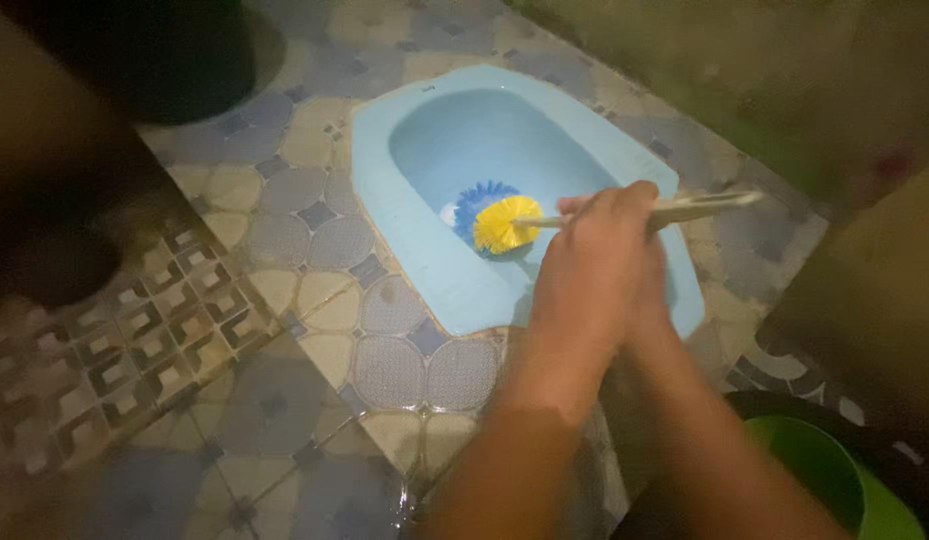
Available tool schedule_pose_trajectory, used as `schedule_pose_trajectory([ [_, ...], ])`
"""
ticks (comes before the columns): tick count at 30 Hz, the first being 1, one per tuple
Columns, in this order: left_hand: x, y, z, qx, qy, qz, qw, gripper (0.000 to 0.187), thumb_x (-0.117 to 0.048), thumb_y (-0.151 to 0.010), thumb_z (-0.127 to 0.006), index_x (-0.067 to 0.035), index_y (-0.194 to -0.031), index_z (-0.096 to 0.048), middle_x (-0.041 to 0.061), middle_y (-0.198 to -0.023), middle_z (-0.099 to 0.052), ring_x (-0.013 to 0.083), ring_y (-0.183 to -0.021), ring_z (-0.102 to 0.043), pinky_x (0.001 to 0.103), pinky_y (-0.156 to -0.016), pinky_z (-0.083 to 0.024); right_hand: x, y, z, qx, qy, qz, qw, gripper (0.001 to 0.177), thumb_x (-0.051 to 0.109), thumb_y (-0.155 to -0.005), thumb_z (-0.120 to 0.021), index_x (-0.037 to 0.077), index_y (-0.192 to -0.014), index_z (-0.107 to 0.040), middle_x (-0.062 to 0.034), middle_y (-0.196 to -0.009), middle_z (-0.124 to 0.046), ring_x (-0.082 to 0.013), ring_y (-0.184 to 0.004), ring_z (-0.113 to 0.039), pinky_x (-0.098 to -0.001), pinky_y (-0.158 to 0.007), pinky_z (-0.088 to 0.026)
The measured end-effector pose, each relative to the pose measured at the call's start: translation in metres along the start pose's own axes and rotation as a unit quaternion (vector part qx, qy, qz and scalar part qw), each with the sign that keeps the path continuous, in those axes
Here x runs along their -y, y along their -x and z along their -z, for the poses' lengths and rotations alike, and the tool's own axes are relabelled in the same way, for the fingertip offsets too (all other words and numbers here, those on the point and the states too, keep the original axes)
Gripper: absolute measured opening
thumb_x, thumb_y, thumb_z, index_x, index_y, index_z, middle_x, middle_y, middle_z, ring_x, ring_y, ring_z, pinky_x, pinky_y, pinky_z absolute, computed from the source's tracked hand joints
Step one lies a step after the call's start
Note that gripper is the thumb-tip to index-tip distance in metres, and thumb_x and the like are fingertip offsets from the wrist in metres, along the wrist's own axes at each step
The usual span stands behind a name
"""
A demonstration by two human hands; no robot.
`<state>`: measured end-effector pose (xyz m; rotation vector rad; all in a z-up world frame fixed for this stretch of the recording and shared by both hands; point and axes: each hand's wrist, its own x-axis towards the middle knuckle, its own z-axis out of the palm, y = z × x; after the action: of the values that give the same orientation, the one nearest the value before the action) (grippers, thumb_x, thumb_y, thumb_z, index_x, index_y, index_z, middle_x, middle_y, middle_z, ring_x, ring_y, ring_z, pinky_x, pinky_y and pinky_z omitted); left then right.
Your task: The person scrubs the inside of a light blue squat toilet using a yellow and blue toilet brush. They repeatedly scrub the bowl's interior surfaces and the drain area while standing.
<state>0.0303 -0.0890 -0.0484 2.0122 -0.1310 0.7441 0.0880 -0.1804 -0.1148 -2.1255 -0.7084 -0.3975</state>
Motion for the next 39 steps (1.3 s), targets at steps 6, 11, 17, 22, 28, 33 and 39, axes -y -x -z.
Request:
schedule_pose_trajectory([
  [6, 0.002, -0.009, 0.021, 0.122, 0.048, -0.039, 0.991, 0.045, -0.040, -0.082, -0.075, -0.012, -0.118, -0.074, 0.021, -0.133, -0.065, 0.0442, -0.127, -0.058, 0.052, -0.101, -0.049, 0.013, 0.010, 0.033, -0.160, 0.106, 0.068, 0.979, 0.020, 0.012, -0.115, -0.062, -0.003, -0.126, -0.056, -0.0195, -0.119, -0.062, -0.0326, -0.109, -0.065, -0.0443, -0.099, -0.052],
  [11, 0.059, -0.019, 0.048, 0.060, 0.036, 0.056, 0.996, 0.060, -0.046, -0.089, -0.070, -0.002, -0.130, -0.067, 0.021, -0.139, -0.064, 0.0366, -0.131, -0.060, 0.044, -0.109, -0.047, 0.052, 0.004, 0.029, -0.277, -0.272, -0.076, 0.918, 0.025, 0.010, -0.109, -0.055, 0.007, -0.132, -0.045, -0.0136, -0.109, -0.068, -0.0228, -0.098, -0.073, -0.0370, -0.095, -0.067],
  [17, 0.127, -0.021, 0.082, 0.008, -0.197, 0.195, 0.961, 0.051, -0.025, -0.093, -0.062, 0.006, -0.132, -0.059, 0.027, -0.146, -0.050, 0.0448, -0.138, -0.044, 0.056, -0.115, -0.029, 0.036, -0.047, -0.029, -0.124, -0.006, -0.150, 0.981, 0.010, 0.006, -0.089, -0.065, 0.002, -0.098, -0.068, -0.0133, -0.091, -0.071, -0.0228, -0.082, -0.069, -0.0350, -0.071, -0.054],
  [22, 0.155, -0.021, 0.086, -0.022, -0.218, 0.228, 0.949, 0.055, -0.024, -0.092, -0.062, 0.008, -0.136, -0.055, 0.031, -0.150, -0.043, 0.0486, -0.140, -0.038, 0.057, -0.115, -0.027, 0.013, -0.102, -0.087, -0.071, -0.112, -0.153, 0.979, 0.013, 0.012, -0.088, -0.060, 0.002, -0.089, -0.068, -0.0112, -0.083, -0.071, -0.0198, -0.079, -0.077, -0.0339, -0.068, -0.060],
  [28, 0.159, -0.020, 0.092, -0.006, -0.193, 0.238, 0.952, 0.059, -0.026, -0.092, -0.062, 0.007, -0.140, -0.054, 0.028, -0.155, -0.044, 0.0462, -0.146, -0.037, 0.054, -0.121, -0.027, 0.004, -0.106, -0.111, -0.047, -0.024, -0.113, 0.992, 0.018, 0.013, -0.088, -0.058, 0.001, -0.088, -0.071, -0.0123, -0.085, -0.073, -0.0221, -0.082, -0.075, -0.0365, -0.075, -0.059],
  [33, 0.158, -0.037, 0.113, 0.209, -0.234, 0.280, 0.907, 0.079, -0.043, -0.088, -0.067, 0.002, -0.148, -0.043, 0.023, -0.165, -0.019, 0.0436, -0.152, -0.011, 0.052, -0.123, -0.012, 0.018, -0.082, -0.048, 0.029, -0.232, -0.259, 0.937, 0.027, 0.023, -0.087, -0.067, 0.010, -0.111, -0.070, -0.0048, -0.112, -0.070, -0.0188, -0.113, -0.065, -0.0351, -0.096, -0.052],
  [39, 0.161, -0.048, 0.111, 0.258, -0.252, 0.303, 0.882, 0.071, -0.045, -0.094, -0.061, -0.001, -0.148, -0.046, 0.020, -0.168, -0.016, 0.0406, -0.155, -0.012, 0.049, -0.126, -0.014, 0.080, -0.031, 0.009, -0.072, -0.223, -0.275, 0.932, 0.033, 0.028, -0.103, -0.051, -0.001, -0.098, -0.066, -0.0173, -0.106, -0.074, -0.0302, -0.110, -0.074, -0.0423, -0.103, -0.053],
])
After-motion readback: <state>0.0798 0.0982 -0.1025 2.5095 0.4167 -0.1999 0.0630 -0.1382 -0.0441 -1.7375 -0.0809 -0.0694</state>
